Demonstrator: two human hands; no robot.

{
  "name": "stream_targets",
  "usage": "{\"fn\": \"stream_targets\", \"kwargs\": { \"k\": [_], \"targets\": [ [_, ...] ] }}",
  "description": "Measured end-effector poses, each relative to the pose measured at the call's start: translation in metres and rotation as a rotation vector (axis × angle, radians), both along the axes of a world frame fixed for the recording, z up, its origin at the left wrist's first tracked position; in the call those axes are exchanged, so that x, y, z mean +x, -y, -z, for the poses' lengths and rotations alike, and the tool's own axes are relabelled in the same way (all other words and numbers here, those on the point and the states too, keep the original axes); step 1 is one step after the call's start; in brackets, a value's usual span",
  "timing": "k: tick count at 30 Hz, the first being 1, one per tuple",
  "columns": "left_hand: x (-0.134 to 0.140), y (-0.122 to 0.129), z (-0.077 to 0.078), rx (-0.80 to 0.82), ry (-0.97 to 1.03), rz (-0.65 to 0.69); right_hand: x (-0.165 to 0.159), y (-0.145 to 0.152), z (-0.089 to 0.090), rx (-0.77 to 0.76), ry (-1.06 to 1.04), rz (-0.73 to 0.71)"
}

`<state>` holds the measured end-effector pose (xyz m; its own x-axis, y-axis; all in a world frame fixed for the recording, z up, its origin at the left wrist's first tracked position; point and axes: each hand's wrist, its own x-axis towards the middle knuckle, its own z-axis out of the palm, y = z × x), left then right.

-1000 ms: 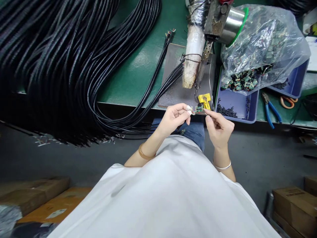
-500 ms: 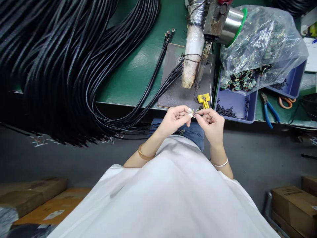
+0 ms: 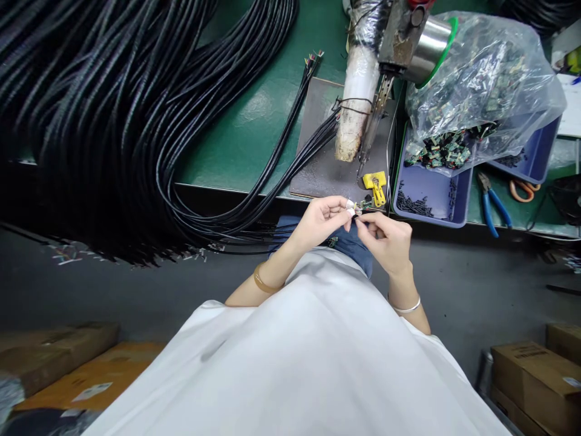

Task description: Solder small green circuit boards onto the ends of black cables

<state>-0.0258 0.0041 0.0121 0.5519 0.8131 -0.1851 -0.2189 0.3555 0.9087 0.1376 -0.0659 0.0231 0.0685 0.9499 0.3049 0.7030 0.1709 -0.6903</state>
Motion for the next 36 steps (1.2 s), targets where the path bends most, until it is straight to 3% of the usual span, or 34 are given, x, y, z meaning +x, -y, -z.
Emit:
{"fn": "stream_targets", "kwargs": {
  "k": [4,8,11,15,18,21,24,27,32,36],
  "targets": [
    [0.000,0.002,-0.001,0.102,-0.034,-0.023,0.004,-0.001,-0.009,-0.077,-0.274,0.222],
    [-0.001,0.005,0.000,0.339,-0.151,-0.047,0.005,-0.009,-0.011,-0.246,-0.415,0.128],
    [-0.001,0.007,-0.001,0.432,-0.221,-0.064,0.004,-0.013,-0.011,-0.281,-0.452,0.075],
    [-0.001,0.007,-0.003,0.289,-0.102,-0.024,-0.001,-0.010,-0.011,-0.158,-0.362,0.013],
    [-0.003,0.002,-0.004,0.159,-0.059,-0.048,-0.004,-0.007,-0.011,0.045,-0.278,0.118],
    [-0.004,-0.005,-0.004,0.069,-0.056,-0.098,-0.003,-0.005,-0.015,0.205,-0.412,0.217],
    [-0.003,-0.011,-0.004,0.043,-0.024,-0.093,-0.002,-0.004,-0.021,0.201,-0.470,0.267],
    [-0.001,-0.013,-0.004,0.062,-0.010,-0.091,-0.003,-0.004,-0.023,0.152,-0.297,0.255],
    [0.003,-0.015,-0.003,0.108,-0.092,-0.081,-0.007,-0.012,-0.012,0.151,-0.068,0.079],
    [0.005,-0.020,-0.001,0.129,-0.114,-0.083,-0.007,-0.019,-0.002,0.164,-0.051,0.086]
  ]
}}
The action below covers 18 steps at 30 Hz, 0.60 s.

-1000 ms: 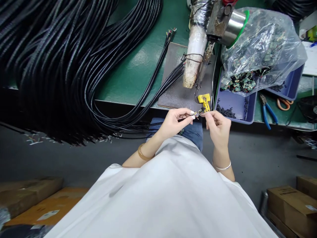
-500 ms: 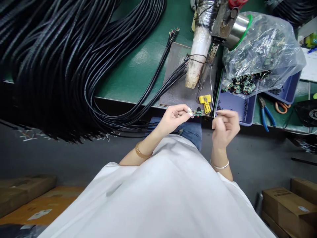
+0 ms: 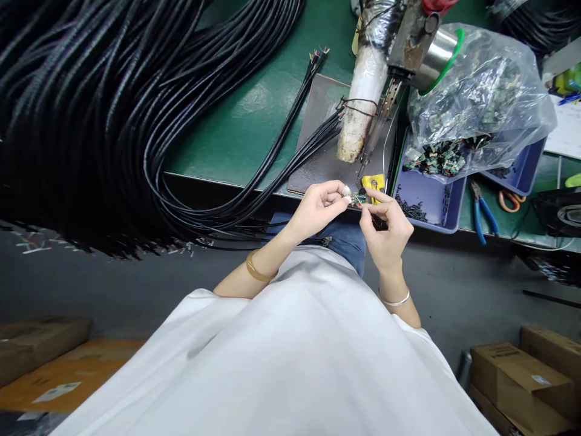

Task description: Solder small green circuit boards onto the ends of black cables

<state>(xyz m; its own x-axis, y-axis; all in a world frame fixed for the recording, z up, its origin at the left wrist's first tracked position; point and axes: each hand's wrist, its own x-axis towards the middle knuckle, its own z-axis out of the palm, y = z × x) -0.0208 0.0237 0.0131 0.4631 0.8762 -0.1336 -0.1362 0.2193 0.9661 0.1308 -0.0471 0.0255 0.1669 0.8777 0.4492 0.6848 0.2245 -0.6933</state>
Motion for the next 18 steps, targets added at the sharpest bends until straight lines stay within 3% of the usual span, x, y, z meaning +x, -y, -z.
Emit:
{"fn": "stream_targets", "kwargs": {
  "k": [18],
  "targets": [
    [0.007,-0.030,-0.010,0.059,-0.044,0.025,0.007,-0.024,-0.004,0.039,-0.029,-0.044]
  ]
}}
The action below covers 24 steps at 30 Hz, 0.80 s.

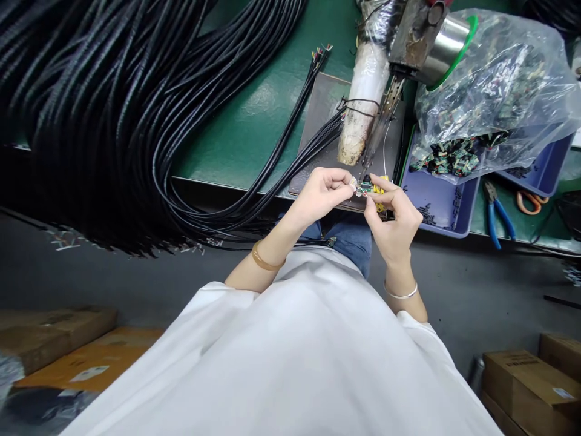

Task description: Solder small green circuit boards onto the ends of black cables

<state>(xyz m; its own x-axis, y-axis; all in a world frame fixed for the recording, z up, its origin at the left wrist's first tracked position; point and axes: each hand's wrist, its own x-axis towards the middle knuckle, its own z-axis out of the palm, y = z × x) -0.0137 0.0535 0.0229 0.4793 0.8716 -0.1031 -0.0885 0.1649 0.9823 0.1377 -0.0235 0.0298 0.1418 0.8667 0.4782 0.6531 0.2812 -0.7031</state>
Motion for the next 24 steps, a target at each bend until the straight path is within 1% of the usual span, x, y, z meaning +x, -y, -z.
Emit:
{"fn": "stream_targets", "kwargs": {
  "k": [4,9,16,19,24],
  "targets": [
    [-0.0009,-0.0015,-0.0007,-0.018,0.019,-0.008,-0.0001,-0.0023,-0.0003,0.020,-0.017,-0.010],
    [-0.0008,-0.0023,-0.0032,-0.069,0.057,0.016,0.0026,-0.0039,0.0019,0.034,-0.019,-0.028],
    [0.0001,-0.0010,0.0003,0.013,0.038,-0.045,0.0032,-0.0049,-0.0008,0.052,0.023,-0.025],
    [-0.0002,-0.0005,-0.0013,0.035,0.008,-0.057,0.0026,-0.0046,-0.0032,0.066,0.051,-0.030],
    [-0.0026,-0.0013,-0.0049,0.031,-0.007,-0.046,0.0029,-0.0007,-0.0034,0.048,0.069,-0.069]
  ]
}}
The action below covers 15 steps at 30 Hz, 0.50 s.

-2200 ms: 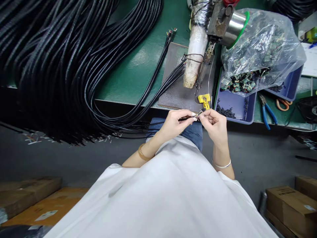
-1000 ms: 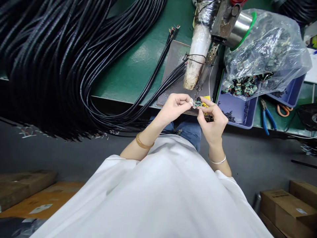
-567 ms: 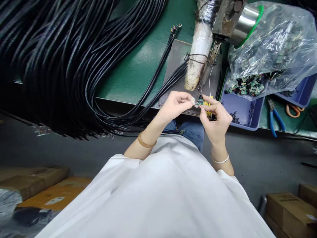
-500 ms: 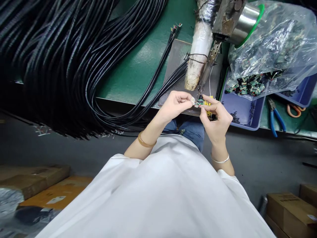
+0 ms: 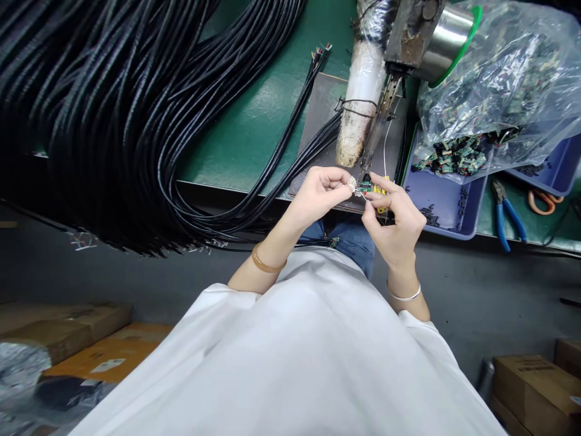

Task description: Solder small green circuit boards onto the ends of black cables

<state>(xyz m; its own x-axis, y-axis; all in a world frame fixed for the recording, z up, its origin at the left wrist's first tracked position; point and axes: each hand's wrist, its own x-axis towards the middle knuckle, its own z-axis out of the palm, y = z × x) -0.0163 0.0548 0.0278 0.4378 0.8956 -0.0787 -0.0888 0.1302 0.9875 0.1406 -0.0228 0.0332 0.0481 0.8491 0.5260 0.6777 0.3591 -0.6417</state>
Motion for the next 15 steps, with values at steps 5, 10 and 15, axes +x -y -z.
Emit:
{"fn": "stream_targets", "kwargs": {
  "k": [5,10,15],
  "targets": [
    [-0.0021,0.0010,0.0058,-0.023,-0.034,0.039,0.0012,0.0038,0.0027,-0.012,0.035,-0.043],
    [0.0009,0.0026,0.0057,-0.001,-0.029,0.021,0.0015,0.0021,0.0039,0.019,0.059,-0.001],
    [0.0020,0.0033,0.0002,0.009,-0.036,0.008,0.0005,0.0003,0.0008,0.038,0.063,0.015]
  ]
}}
